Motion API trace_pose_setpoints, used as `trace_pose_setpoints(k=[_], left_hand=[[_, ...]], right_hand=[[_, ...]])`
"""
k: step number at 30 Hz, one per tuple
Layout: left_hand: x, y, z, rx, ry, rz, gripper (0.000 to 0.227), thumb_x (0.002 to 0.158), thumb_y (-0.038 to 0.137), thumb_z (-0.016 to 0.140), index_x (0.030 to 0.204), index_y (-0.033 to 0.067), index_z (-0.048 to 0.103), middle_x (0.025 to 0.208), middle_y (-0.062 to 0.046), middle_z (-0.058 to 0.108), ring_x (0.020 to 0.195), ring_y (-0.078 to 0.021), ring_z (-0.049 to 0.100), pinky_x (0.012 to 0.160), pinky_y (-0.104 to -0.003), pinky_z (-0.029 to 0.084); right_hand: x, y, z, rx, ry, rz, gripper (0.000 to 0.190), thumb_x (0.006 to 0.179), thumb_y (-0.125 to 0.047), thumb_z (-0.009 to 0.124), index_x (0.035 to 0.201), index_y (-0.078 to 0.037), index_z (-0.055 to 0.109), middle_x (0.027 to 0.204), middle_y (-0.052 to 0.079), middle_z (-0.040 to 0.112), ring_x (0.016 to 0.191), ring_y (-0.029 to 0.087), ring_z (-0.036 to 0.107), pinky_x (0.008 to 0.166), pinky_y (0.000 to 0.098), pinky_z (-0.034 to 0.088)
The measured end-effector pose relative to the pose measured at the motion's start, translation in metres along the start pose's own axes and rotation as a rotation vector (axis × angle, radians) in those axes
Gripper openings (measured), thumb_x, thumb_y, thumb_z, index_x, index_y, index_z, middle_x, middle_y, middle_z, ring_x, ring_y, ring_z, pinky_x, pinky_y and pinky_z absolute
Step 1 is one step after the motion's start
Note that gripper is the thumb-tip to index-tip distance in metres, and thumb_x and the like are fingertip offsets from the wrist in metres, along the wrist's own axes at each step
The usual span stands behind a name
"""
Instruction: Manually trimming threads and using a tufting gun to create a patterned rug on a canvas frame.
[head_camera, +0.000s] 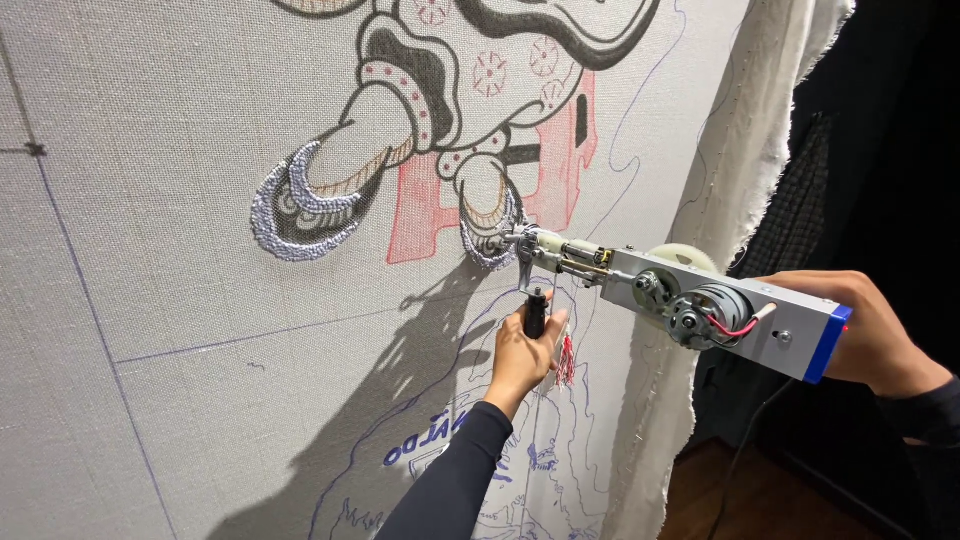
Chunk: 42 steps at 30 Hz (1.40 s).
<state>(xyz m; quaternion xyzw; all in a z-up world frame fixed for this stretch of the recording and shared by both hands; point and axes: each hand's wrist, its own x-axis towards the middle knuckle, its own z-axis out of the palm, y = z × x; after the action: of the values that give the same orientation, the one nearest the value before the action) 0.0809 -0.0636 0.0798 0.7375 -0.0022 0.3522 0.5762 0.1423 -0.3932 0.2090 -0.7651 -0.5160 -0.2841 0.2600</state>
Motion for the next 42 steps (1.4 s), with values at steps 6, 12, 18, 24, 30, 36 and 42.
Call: trace_pose_setpoints(k=[6,12,18,24,30,36,42], left_hand=[[0.0,-0.001,0.004,-0.05,0.017,0.055,0.047,0.095,0.037,0.066,0.132,0.0094,0.066,0.063,-0.006,0.066,0.046,-0.0158,0.065,0.05,-0.029,0.055],[0.002,0.002,0.007,-0.135,0.037,0.032,0.047,0.094,0.035,0.068,0.134,0.0096,0.065,0.063,0.0,0.06,0.044,-0.0125,0.06,0.048,-0.029,0.054],[-0.001,0.01,0.002,-0.162,0.009,-0.002,0.048,0.094,0.032,0.067,0.135,0.0076,0.064,0.06,-0.002,0.059,0.044,-0.0117,0.06,0.047,-0.028,0.052],[0.001,0.012,0.002,-0.119,0.004,-0.051,0.048,0.093,0.032,0.066,0.137,0.0106,0.063,0.061,0.0,0.06,0.043,-0.0114,0.061,0.048,-0.028,0.053],[0.005,0.007,0.004,-0.174,-0.004,-0.026,0.048,0.094,0.031,0.067,0.137,0.0102,0.064,0.061,-0.004,0.058,0.043,-0.0117,0.059,0.045,-0.029,0.051],[0.013,0.006,-0.001,-0.148,0.004,-0.099,0.049,0.093,0.032,0.068,0.139,0.0172,0.062,0.067,-0.003,0.062,0.044,-0.0121,0.062,0.045,-0.029,0.051],[0.034,-0.021,-0.006,-0.138,0.035,-0.085,0.049,0.092,0.031,0.071,0.139,0.0193,0.063,0.076,-0.008,0.068,0.046,-0.0135,0.062,0.044,-0.031,0.051]], right_hand=[[0.009,-0.011,-0.006,-0.107,-0.02,0.031,0.052,0.059,-0.013,0.087,0.109,-0.005,0.076,0.094,0.009,0.081,0.081,0.02,0.08,0.075,0.0316,0.063],[0.014,-0.017,-0.011,-0.145,-0.022,0.047,0.051,0.059,-0.014,0.088,0.107,-0.007,0.077,0.092,0.009,0.081,0.08,0.02,0.08,0.073,0.0323,0.063],[0.018,-0.014,-0.011,-0.17,-0.028,0.028,0.053,0.056,-0.015,0.09,0.107,-0.007,0.077,0.092,0.009,0.081,0.081,0.02,0.08,0.075,0.0318,0.063],[0.023,-0.022,-0.014,-0.228,-0.037,0.032,0.054,0.055,-0.016,0.091,0.106,-0.007,0.077,0.091,0.009,0.081,0.08,0.021,0.08,0.073,0.0327,0.063],[0.029,-0.027,-0.015,-0.31,-0.067,0.067,0.056,0.055,-0.019,0.094,0.109,-0.01,0.078,0.091,0.008,0.081,0.079,0.021,0.08,0.074,0.0333,0.064],[0.046,-0.041,-0.017,-0.378,-0.111,0.078,0.06,0.055,-0.019,0.094,0.112,-0.015,0.078,0.093,0.007,0.081,0.081,0.022,0.08,0.074,0.0333,0.063],[0.07,-0.067,-0.012,-0.477,-0.167,0.0,0.069,0.051,-0.021,0.096,0.117,-0.02,0.077,0.1,0.005,0.08,0.082,0.023,0.078,0.076,0.0327,0.062]])
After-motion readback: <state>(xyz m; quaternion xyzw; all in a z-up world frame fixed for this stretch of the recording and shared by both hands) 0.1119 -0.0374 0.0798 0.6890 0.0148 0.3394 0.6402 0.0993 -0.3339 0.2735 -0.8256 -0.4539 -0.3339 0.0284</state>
